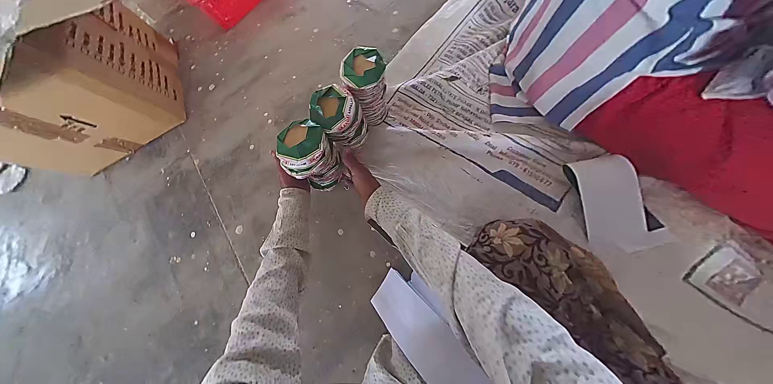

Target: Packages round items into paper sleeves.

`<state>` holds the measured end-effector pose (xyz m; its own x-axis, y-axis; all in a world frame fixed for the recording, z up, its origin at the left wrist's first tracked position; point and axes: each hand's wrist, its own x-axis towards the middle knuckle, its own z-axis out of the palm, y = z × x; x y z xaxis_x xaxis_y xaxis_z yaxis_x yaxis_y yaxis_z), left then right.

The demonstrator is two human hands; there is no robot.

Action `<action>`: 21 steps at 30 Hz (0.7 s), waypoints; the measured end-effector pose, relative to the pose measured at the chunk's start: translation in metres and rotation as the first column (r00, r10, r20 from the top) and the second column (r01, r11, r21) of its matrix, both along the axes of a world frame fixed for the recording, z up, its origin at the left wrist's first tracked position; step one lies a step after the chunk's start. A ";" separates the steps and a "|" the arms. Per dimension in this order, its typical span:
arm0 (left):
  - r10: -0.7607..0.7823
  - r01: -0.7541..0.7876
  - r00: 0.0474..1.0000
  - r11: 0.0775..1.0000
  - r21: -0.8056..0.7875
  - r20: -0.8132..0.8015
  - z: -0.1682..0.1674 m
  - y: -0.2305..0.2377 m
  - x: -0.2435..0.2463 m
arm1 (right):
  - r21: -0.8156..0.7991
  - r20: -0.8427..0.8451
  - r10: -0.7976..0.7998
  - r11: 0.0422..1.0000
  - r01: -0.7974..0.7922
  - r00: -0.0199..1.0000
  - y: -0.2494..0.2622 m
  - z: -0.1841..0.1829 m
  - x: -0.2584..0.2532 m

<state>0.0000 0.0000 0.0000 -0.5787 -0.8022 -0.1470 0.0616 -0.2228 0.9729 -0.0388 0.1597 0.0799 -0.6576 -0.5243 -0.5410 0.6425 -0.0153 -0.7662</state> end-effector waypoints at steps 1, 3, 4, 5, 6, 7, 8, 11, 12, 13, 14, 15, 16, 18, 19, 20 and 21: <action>-0.023 0.031 0.996 0.996 -0.088 0.087 0.006 0.008 0.005 | -0.009 -0.020 0.014 1.000 -0.014 1.000 -0.005 -0.003 -0.001; -0.031 0.034 0.997 0.999 -0.039 0.073 0.010 0.017 0.007 | -0.031 -0.106 0.014 0.999 -0.017 0.994 -0.015 -0.012 -0.005; -0.012 0.011 1.000 1.000 0.027 0.023 0.010 0.019 0.005 | -0.033 -0.155 0.015 0.999 -0.020 0.988 -0.018 -0.015 -0.007; -0.002 0.003 1.000 0.999 0.053 -0.004 0.009 0.019 0.006 | -0.021 -0.174 0.029 0.999 -0.033 0.984 -0.019 -0.013 -0.009; 0.002 -0.002 1.000 0.999 0.050 -0.006 0.009 0.020 0.008 | -0.010 -0.182 0.065 0.998 -0.068 0.981 -0.018 -0.011 -0.011; -0.005 0.004 1.000 0.999 0.037 0.007 0.008 0.022 0.010 | 0.002 -0.186 0.098 0.995 -0.100 0.978 -0.017 -0.011 -0.013; -0.014 0.013 0.999 1.000 0.019 0.033 0.008 0.024 0.011 | 0.017 -0.195 0.113 0.994 -0.112 0.974 -0.016 -0.012 -0.013; -0.077 0.086 0.988 0.994 -0.064 0.130 0.006 0.020 0.018 | 0.051 -0.211 0.141 0.990 -0.133 0.967 -0.011 -0.013 -0.004; -0.079 0.081 0.994 0.996 -0.022 0.076 0.004 0.017 0.019 | 0.049 -0.221 0.131 0.991 -0.123 0.966 -0.015 -0.022 -0.001; -0.073 0.072 0.997 0.997 0.023 0.022 0.004 0.015 0.018 | 0.050 -0.222 0.130 0.991 -0.122 0.966 -0.019 -0.030 0.001; -0.073 0.074 0.997 0.996 0.051 -0.011 0.005 0.015 0.018 | 0.054 -0.211 0.140 0.990 -0.131 0.967 -0.018 -0.031 0.002; -0.071 0.074 0.997 0.994 0.078 -0.039 0.007 0.016 0.018 | 0.058 -0.206 0.149 0.988 -0.140 0.967 -0.019 -0.034 0.003; -0.055 0.063 0.996 0.991 0.118 -0.072 0.009 0.016 0.016 | 0.044 -0.206 0.135 0.991 -0.128 0.969 -0.021 -0.037 0.005; -0.024 0.041 0.995 0.984 0.171 -0.100 0.013 0.016 0.014 | 0.022 -0.211 0.116 0.993 -0.114 0.970 -0.020 -0.033 0.006; -0.018 0.036 0.995 0.983 0.181 -0.103 0.016 0.017 0.015 | 0.024 -0.210 0.125 0.992 -0.123 0.970 -0.017 -0.026 0.006; -0.012 0.032 0.994 0.983 0.181 -0.107 0.017 0.019 0.016 | 0.031 -0.217 0.134 0.991 -0.131 0.967 -0.014 -0.022 0.006; -0.007 0.028 0.994 0.982 0.187 -0.113 0.017 0.021 0.017 | 0.043 -0.231 0.149 0.989 -0.143 0.962 -0.012 -0.019 0.007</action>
